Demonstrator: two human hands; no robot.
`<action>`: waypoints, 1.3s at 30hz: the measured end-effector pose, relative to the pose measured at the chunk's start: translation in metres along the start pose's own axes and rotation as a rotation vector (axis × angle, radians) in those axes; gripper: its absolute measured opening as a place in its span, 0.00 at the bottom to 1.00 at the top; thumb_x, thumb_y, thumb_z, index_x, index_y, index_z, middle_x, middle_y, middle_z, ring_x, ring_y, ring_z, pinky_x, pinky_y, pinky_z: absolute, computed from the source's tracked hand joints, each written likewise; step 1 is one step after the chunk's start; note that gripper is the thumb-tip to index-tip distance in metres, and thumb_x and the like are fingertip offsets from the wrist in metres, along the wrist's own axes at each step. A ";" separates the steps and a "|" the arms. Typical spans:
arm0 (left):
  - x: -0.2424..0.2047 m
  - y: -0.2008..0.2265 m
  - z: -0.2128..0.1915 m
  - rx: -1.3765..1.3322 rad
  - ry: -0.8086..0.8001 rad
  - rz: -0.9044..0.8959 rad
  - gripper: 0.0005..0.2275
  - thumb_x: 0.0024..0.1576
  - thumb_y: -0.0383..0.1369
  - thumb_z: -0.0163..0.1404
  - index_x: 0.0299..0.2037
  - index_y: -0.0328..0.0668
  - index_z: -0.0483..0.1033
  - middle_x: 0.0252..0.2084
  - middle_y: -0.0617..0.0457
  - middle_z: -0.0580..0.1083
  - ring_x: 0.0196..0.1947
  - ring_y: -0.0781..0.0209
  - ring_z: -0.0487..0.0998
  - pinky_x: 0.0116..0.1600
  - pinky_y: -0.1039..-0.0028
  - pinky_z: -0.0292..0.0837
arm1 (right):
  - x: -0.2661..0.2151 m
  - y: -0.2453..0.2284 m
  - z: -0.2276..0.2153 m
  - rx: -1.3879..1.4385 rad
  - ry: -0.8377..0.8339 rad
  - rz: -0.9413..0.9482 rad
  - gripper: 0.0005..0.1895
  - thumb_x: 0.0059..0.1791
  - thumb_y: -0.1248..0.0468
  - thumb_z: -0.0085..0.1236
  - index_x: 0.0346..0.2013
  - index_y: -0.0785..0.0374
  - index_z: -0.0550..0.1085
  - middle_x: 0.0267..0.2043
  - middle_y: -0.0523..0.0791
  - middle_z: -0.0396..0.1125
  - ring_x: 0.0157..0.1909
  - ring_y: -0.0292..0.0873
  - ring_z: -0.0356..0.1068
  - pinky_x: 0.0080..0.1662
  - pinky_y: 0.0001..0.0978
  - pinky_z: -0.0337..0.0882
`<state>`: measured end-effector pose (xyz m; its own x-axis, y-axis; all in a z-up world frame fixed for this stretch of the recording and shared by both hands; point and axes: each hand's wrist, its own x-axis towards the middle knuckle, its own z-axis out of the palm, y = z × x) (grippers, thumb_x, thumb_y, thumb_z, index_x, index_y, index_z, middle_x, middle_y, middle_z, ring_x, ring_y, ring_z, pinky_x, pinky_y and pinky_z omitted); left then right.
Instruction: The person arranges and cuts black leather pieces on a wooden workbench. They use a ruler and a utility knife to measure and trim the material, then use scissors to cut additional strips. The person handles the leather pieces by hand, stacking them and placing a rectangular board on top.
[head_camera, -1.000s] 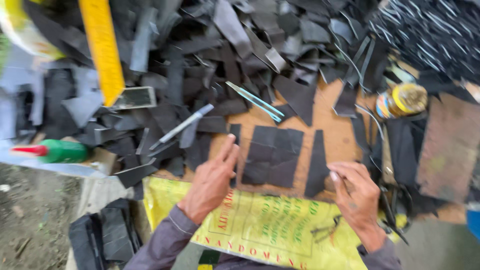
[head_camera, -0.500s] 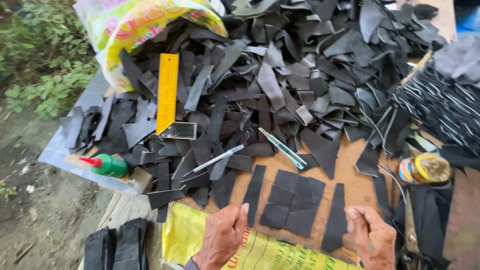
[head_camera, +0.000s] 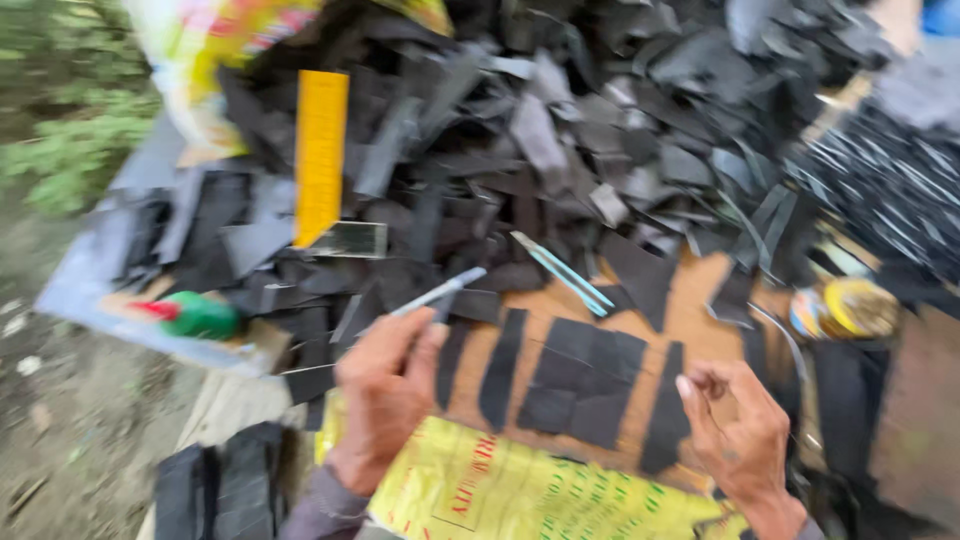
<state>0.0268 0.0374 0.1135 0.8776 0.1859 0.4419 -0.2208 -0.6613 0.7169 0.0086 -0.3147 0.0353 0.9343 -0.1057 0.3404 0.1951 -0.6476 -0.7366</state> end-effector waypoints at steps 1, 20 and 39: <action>0.004 0.002 -0.002 -0.010 -0.012 -0.030 0.07 0.57 0.26 0.57 0.44 0.33 0.80 0.33 0.47 0.77 0.25 0.57 0.76 0.31 0.71 0.70 | 0.003 0.000 -0.010 -0.054 0.033 -0.011 0.07 0.49 0.67 0.61 0.41 0.65 0.75 0.34 0.45 0.70 0.35 0.35 0.69 0.42 0.29 0.70; -0.065 0.035 0.081 -0.094 -0.322 -0.084 0.05 0.56 0.27 0.60 0.40 0.33 0.82 0.29 0.50 0.78 0.23 0.67 0.77 0.31 0.78 0.71 | -0.067 0.035 -0.111 -0.387 0.039 0.300 0.11 0.44 0.71 0.63 0.41 0.67 0.74 0.37 0.49 0.70 0.40 0.50 0.71 0.41 0.39 0.71; -0.069 0.083 0.115 -0.483 -0.747 -0.643 0.08 0.56 0.31 0.58 0.41 0.36 0.85 0.28 0.53 0.80 0.24 0.71 0.74 0.27 0.78 0.72 | -0.032 0.011 -0.083 -0.385 0.138 -0.086 0.08 0.48 0.75 0.61 0.39 0.69 0.70 0.42 0.52 0.72 0.42 0.53 0.73 0.43 0.41 0.72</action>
<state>-0.0026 -0.1139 0.0802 0.8893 -0.2006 -0.4109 0.3696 -0.2137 0.9043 -0.0435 -0.3813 0.0645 0.8654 -0.1223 0.4860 0.1203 -0.8907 -0.4383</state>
